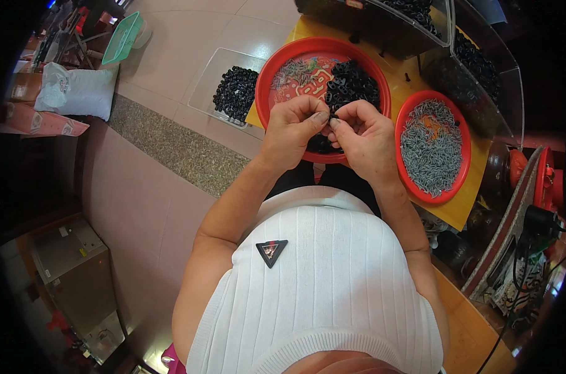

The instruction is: The person assembles small black plastic buckles by hand at a workstation.

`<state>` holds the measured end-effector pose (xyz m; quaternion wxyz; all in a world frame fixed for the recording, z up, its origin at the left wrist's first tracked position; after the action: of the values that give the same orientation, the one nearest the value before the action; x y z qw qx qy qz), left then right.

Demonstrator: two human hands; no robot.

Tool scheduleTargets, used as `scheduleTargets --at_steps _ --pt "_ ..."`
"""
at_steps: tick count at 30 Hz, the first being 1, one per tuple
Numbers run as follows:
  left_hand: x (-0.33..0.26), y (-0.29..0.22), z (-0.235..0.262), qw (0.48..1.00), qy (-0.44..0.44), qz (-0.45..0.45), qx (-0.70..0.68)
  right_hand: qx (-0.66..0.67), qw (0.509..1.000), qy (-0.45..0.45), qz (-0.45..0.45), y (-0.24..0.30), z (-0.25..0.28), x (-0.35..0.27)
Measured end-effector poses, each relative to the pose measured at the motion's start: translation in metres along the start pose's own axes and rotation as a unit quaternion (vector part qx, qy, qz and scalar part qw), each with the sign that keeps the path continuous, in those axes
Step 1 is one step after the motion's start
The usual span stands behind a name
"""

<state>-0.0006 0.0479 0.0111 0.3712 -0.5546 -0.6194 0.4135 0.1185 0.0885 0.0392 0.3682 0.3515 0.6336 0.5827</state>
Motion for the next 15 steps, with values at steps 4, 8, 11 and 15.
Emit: scheduleTargets --at_steps 4,8,11,15 --pt "0.0 0.006 -0.003 0.999 -0.017 0.005 0.032 0.038 0.999 -0.025 0.0 -0.003 0.002 -0.001" --pt "0.0 0.008 -0.006 0.994 -0.049 -0.013 0.095 0.045 0.998 -0.039 -0.002 -0.007 0.003 -0.001" --pt "0.002 0.012 -0.007 0.99 -0.07 -0.005 0.122 0.033 0.999 -0.041 0.003 -0.01 0.006 0.003" --pt "0.01 0.013 -0.005 0.996 -0.061 0.061 0.018 0.072 0.996 -0.032 -0.029 -0.017 0.016 0.01"
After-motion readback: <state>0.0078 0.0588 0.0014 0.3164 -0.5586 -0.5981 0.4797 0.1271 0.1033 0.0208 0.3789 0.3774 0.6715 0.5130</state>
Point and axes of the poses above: each hand's wrist, its own x-axis towards the middle knuckle, its own z-axis out of the back of the hand, y = z × x, the point moved 4 cm from there along x, towards the middle knuckle, and after that the axes turned 10 degrees about x, right-handed, at the moved point
